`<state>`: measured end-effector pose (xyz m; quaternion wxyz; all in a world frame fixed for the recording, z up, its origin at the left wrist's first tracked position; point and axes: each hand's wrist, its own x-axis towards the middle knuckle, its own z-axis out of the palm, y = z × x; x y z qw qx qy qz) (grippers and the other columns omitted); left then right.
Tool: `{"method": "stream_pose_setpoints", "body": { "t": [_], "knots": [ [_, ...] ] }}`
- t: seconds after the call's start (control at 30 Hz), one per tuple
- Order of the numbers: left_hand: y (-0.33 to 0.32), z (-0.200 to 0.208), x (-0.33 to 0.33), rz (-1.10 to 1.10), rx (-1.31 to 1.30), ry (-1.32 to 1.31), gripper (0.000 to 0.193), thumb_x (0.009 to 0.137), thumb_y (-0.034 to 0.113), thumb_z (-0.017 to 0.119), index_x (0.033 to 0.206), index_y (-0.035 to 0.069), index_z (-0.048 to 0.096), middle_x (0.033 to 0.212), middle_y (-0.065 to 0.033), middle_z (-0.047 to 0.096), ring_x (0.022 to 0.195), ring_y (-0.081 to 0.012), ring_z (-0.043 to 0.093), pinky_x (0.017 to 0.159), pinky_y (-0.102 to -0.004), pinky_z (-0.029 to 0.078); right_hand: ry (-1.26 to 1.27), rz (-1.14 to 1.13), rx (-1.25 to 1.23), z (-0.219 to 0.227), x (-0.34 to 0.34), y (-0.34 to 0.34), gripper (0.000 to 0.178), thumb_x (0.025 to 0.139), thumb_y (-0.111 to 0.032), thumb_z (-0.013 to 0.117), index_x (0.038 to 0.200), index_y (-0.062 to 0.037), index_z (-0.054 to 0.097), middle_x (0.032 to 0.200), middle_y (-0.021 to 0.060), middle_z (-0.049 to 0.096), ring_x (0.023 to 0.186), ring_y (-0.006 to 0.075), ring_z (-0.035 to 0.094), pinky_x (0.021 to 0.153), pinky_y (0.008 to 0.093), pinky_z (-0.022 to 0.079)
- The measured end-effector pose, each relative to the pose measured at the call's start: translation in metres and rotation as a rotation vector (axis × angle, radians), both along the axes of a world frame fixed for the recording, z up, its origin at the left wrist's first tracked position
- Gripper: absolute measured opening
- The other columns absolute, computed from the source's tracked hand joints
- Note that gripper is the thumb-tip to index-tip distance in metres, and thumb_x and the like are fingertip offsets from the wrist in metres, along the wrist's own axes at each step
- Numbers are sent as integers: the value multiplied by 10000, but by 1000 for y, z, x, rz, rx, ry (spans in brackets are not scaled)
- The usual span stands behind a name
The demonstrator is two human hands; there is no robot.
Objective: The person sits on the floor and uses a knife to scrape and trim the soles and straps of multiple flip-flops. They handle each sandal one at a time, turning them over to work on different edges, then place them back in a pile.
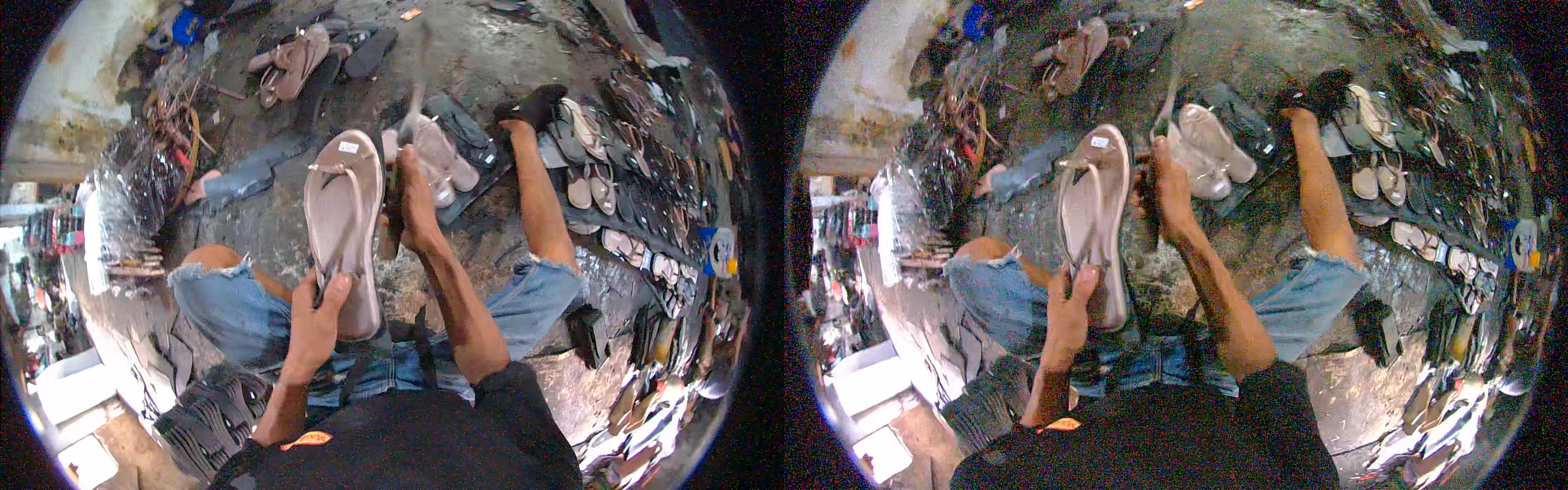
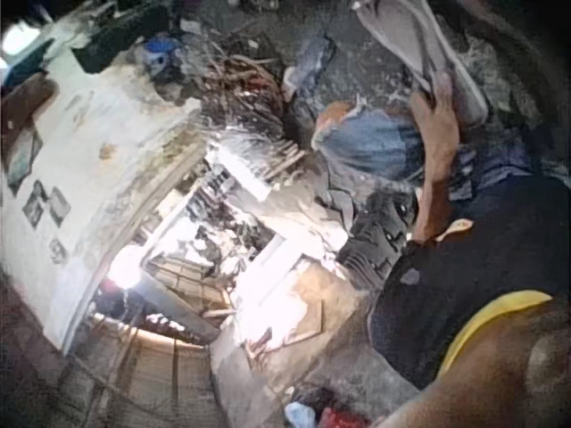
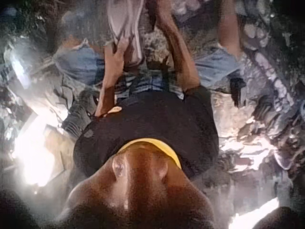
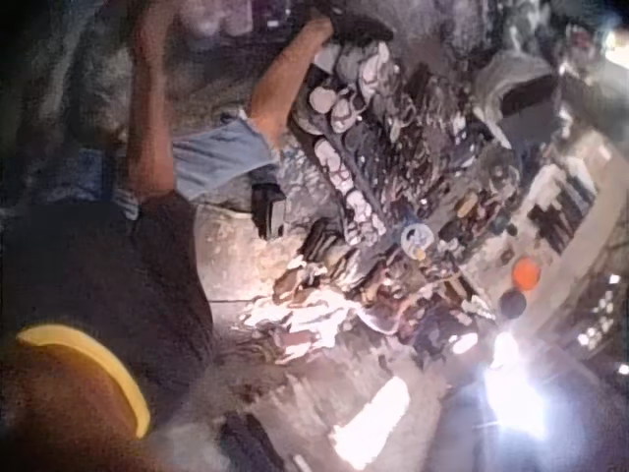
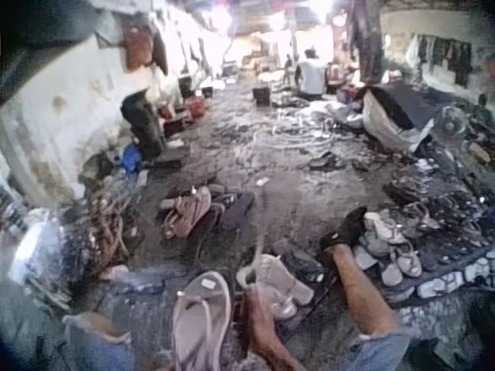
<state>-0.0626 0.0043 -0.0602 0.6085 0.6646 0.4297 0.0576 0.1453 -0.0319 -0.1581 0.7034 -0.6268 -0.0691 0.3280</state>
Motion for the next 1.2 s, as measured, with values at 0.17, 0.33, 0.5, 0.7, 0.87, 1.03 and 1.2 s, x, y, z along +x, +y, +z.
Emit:
{"method": "stream_pose_setpoints", "body": {
  "t": [0.17, 0.33, 0.5, 0.7, 0.87, 1.03, 1.2],
  "knots": [
    [1, 20, -4, -337, 224, -309, 672, 925, 342, 722, 1423, -32, 470, 1188, -152, 678, 1144, -249, 606, 999, -337, 464, -232, -166, 275, 62, -6, -78, 294, 908, -141, 769, 1132, 31, 687, 872, 2, 693, 692, 44, 587, 591, 213, 455],
    [-2, 47, 58, -49, -152, -415, 670, 881, 248, 797, 1395, -37, 476, 1155, -124, 694, 1030, -244, 672, 881, -330, 545, -388, -57, 90, 103, -55, -132, 385, 888, -138, 790, 1208, 27, 653, 852, 5, 698, 712, 44, 597, 621, 199, 470],
    [9, 62, 34, -72, -459, -359, 331, 928, 232, 751, 1130, -1, 631, 995, -49, 718, 827, -125, 688, 730, -286, 568, -388, -176, 4, 117, -108, -185, 358, 1030, -307, 589, 1239, -18, 624, 683, -34, 570, 593, 68, 498, 524, 272, 398],
    [-9, 46, 8, -66, -559, -250, 350, 961, 260, 709, 1167, 5, 585, 978, -36, 703, 806, -99, 683, 709, -247, 553, -378, 223, -485, 78, -210, -272, 251, 1007, -335, 558, 1034, -89, 595, 730, 212, 628, 657, 440, 634, 565, 472, 474],
    [-9, 39, 5, -97, -578, -230, 346, 966, 237, 700, 1197, 9, 579, 1040, -64, 694, 858, -131, 699, 767, -265, 573, -318, 271, -562, 72, -245, -303, 295, 981, -381, 589, 1005, -87, 580, 752, 210, 637, 702, 461, 634, 581, 491, 471],
    [-12, 38, 12, -243, -494, -152, 468, 910, 262, 774, 1230, -7, 564, 1094, -77, 692, 979, -149, 676, 844, -306, 565, -393, 243, -560, 50, -190, -262, 322, 973, -395, 608, 987, -75, 571, 746, 221, 633, 714, 465, 630, 583, 504, 462],
    [-3, 45, 20, -354, -408, 4, 441, 922, 258, 766, 1212, -12, 573, 1081, -59, 697, 961, -125, 659, 845, -287, 541, -518, 351, -524, 81, -107, -209, 323, 987, -395, 597, 987, -72, 600, 700, 228, 628, 692, 453, 633, 594, 526, 468]
  ]
}}
